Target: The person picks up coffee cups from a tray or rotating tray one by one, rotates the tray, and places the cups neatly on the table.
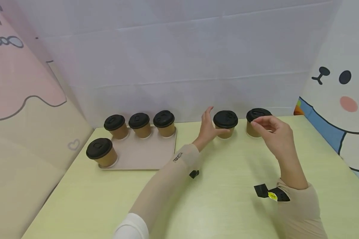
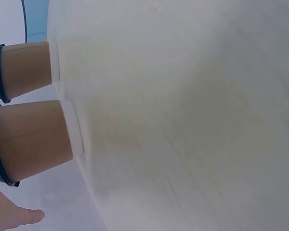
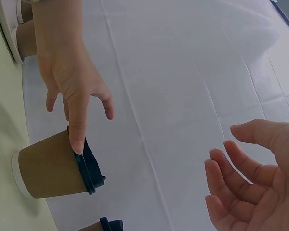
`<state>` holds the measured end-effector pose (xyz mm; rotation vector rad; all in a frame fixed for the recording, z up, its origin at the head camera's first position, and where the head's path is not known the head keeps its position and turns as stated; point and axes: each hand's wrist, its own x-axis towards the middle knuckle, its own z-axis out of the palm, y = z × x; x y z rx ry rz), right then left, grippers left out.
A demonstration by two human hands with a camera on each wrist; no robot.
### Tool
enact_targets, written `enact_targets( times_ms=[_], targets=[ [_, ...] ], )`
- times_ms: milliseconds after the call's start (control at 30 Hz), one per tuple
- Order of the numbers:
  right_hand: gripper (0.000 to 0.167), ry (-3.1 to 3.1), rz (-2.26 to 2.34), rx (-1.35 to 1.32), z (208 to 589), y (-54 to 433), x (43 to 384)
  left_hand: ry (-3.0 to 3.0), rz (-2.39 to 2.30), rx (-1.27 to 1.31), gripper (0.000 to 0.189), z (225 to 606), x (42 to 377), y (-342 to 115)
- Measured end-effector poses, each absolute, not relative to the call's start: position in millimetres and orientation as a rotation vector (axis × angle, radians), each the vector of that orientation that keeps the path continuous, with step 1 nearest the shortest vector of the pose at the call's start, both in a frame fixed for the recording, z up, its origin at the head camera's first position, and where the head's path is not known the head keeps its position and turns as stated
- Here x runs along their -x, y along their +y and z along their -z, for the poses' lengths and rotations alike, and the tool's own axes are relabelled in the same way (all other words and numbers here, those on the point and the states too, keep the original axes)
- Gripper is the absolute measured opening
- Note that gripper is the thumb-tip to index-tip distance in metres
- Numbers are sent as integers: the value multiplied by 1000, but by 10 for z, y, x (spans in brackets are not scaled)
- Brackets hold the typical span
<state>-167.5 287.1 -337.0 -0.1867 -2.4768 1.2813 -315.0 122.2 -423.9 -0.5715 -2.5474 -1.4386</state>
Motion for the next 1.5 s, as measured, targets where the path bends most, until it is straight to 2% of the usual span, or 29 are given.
enact_targets(
  times_ms=[233, 467, 633, 833, 1267, 1500],
  targets=[
    [20, -2497, -1286, 196, 3385, 2856, 1687, -2573, 1442, 525, 106, 4123, 3038, 1158],
    [30, -2504, -1265, 178, 3388, 2839, 1701, -2547, 1498, 553, 94, 3905, 2877, 1038],
    [22, -2505, -1262, 166, 3387, 2860, 1692, -2506, 1602, 548, 81, 3778, 2757, 880],
    [13, -2485, -1283, 173, 3378, 2869, 1681, -2390, 1814, 487, 67, 3707, 2630, 593],
    [21, -2507, -1279, 132, 3394, 2821, 1685, -2052, 2213, 237, 48, 3735, 2410, -264],
    [24, -2512, -1273, 125, 3385, 2832, 1695, -2012, 2195, 187, 39, 3724, 2360, -529]
  ],
)
